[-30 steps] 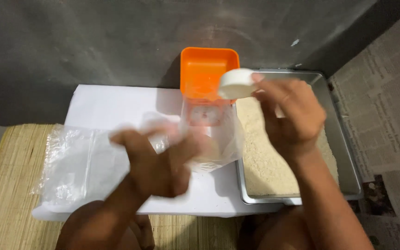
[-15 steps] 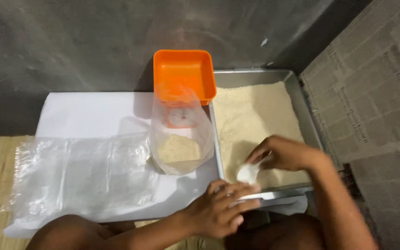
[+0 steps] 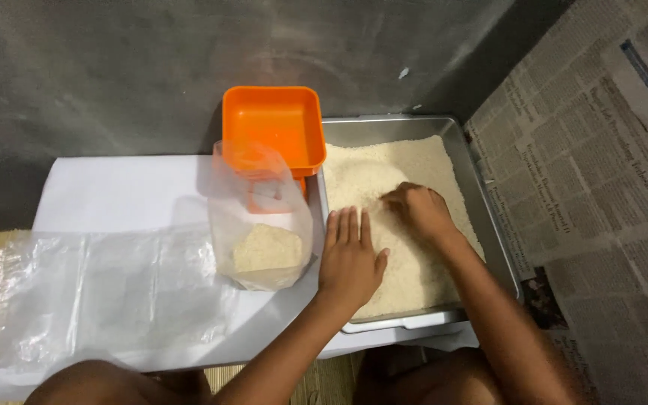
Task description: Scooping rice from a tray into plastic bags and weighing them on a scale.
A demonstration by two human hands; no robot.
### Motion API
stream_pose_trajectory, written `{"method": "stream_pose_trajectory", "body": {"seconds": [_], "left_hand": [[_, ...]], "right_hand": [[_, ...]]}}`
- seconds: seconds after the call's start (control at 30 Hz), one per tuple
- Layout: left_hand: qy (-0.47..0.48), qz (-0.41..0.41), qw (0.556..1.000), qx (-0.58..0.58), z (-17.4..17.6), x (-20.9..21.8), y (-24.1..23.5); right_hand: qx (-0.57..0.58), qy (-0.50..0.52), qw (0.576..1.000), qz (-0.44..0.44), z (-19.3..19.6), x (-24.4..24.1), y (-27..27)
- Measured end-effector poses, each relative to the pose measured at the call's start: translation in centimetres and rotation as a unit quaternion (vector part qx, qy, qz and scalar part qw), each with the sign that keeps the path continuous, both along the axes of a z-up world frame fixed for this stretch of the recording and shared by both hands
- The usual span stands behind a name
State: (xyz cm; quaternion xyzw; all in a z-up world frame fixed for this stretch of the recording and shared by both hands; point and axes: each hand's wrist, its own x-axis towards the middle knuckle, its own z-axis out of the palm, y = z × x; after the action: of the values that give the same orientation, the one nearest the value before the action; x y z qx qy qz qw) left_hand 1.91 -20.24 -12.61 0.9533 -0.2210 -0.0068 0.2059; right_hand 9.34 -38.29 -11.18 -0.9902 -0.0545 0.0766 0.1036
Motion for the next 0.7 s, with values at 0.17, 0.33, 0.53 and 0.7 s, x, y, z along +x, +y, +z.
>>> {"method": "stream_pose_trajectory", "body": {"seconds": [0.17, 0.33, 0.53, 0.7], "left_hand": [[-0.024, 0.013, 1.0, -0.008, -1.2, 0.0, -0.5], [-0.05, 0.023, 0.998, -0.033, 0.0, -0.1, -0.1], [-0.034, 0.037, 0.998, -0.044, 0.6, -0.3, 0.1], [-0.022, 0.037, 0.999, -0.029, -0.1, -0.1, -0.1]], "right_hand": [[-0.086, -0.055, 0.995, -0.014, -3.9, 2.2, -2.7], [-0.084, -0.064, 0.994, -0.025, 0.2, 1.8, -0.8], [0.011, -0.095, 0.995, -0.018, 1.9, 1.5, 2.6], [0.093, -0.074, 0.993, -0.025, -2.1, 3.6, 2.8]]}}
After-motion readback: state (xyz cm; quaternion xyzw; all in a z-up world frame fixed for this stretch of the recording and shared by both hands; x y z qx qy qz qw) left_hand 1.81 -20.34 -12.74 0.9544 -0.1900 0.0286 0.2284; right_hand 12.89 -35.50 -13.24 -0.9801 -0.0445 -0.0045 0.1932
